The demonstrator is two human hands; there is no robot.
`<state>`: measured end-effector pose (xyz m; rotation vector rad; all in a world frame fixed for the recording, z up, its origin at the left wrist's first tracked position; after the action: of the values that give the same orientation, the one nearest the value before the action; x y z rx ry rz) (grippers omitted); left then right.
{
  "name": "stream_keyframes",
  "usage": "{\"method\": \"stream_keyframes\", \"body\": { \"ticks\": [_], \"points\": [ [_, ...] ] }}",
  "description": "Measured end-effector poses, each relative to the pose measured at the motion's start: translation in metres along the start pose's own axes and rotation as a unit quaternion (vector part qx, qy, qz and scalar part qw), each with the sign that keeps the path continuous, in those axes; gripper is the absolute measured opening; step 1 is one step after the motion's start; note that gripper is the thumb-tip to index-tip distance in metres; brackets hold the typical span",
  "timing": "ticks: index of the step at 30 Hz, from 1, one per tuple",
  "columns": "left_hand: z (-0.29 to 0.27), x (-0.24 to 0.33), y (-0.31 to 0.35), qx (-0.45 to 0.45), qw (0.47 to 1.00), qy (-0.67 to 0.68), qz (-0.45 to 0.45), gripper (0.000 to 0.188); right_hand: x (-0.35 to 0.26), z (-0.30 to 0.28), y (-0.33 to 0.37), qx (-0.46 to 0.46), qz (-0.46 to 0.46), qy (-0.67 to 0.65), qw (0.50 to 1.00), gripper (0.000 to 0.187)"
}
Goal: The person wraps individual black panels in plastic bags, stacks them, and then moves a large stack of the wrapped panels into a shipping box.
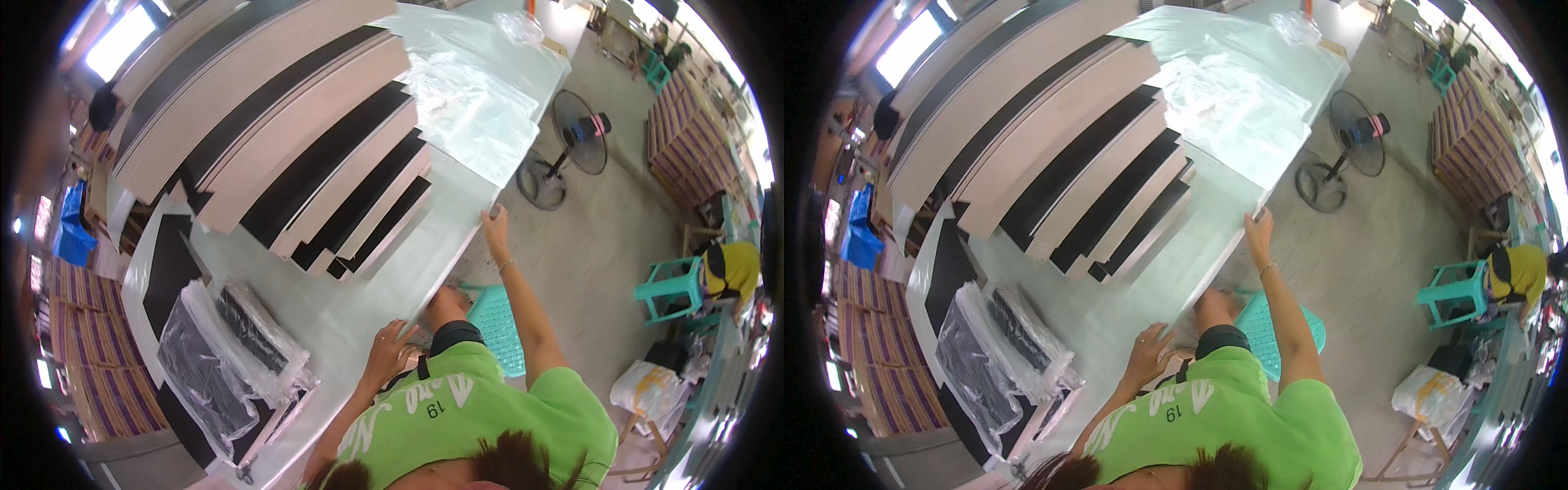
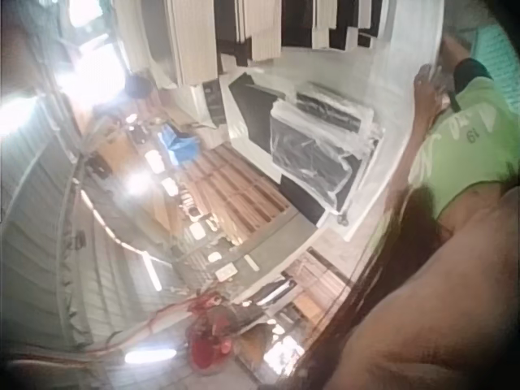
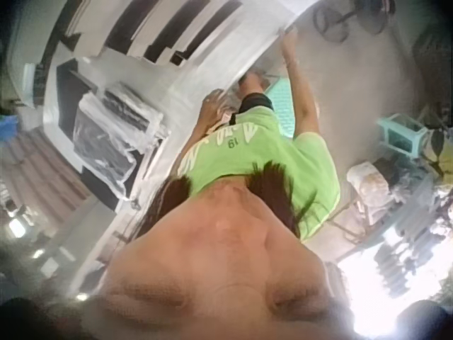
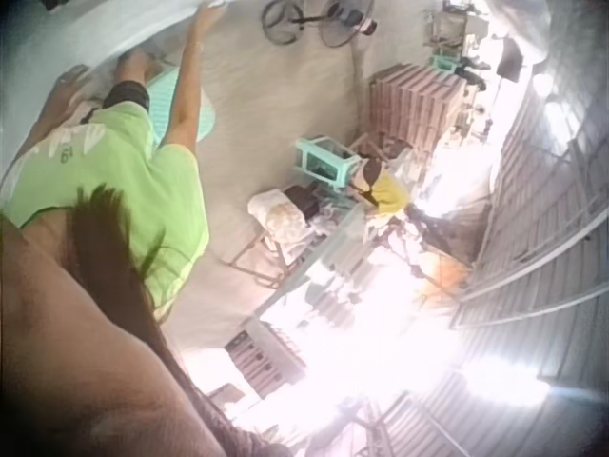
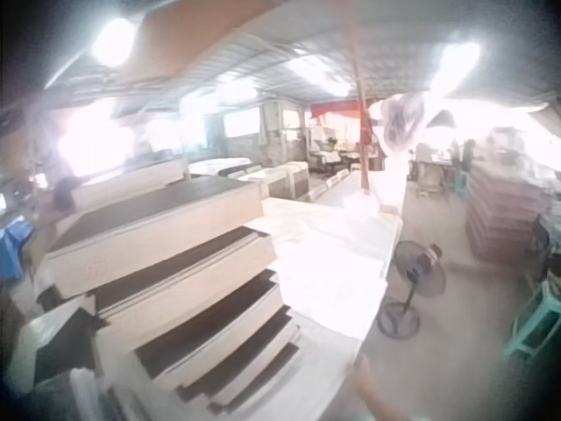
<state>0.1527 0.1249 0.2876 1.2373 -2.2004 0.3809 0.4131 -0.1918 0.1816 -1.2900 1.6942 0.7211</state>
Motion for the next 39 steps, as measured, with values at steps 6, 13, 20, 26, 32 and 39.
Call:
{"method": "stream_keyframes", "body": {
  "ticks": [6, 13, 20, 26, 32, 39],
  "points": [
    [0.011, -0.021, -0.029, -0.109, 0.989, -0.096, 0.037, 0.054, -0.023, 0.006, -0.007, 0.057, 0.101, 0.071, 0.991, 0.073],
    [0.022, -0.024, -0.050, -0.116, 0.985, -0.128, 0.032, 0.045, 0.019, 0.033, -0.054, 0.065, 0.266, -0.004, 0.962, 0.090],
    [0.021, -0.023, -0.063, -0.049, 0.994, -0.095, 0.005, 0.029, -0.016, 0.030, -0.041, 0.104, 0.246, -0.011, 0.964, 0.089],
    [0.034, -0.027, -0.071, -0.058, 0.987, -0.147, 0.001, 0.027, -0.005, 0.024, -0.043, 0.101, 0.220, -0.040, 0.969, 0.085],
    [0.033, -0.014, -0.080, -0.034, 0.985, -0.167, -0.004, 0.043, -0.002, 0.022, -0.047, 0.092, 0.206, -0.057, 0.973, 0.085],
    [0.032, 0.029, -0.126, 0.122, 0.981, -0.110, -0.107, 0.031, 0.023, 0.033, -0.051, 0.026, 0.136, -0.153, 0.979, 0.086]
  ]
}}
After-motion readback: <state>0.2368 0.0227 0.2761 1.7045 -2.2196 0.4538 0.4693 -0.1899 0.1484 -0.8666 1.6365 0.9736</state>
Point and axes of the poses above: each hand's wrist, its own y-axis away from the middle knuckle, its own z-axis out of the palm, x = y × z, the point moved 5 cm from there along -y, towards the middle knuckle, and after that the axes turned 12 degrees about -x, right-handed, at the moved point
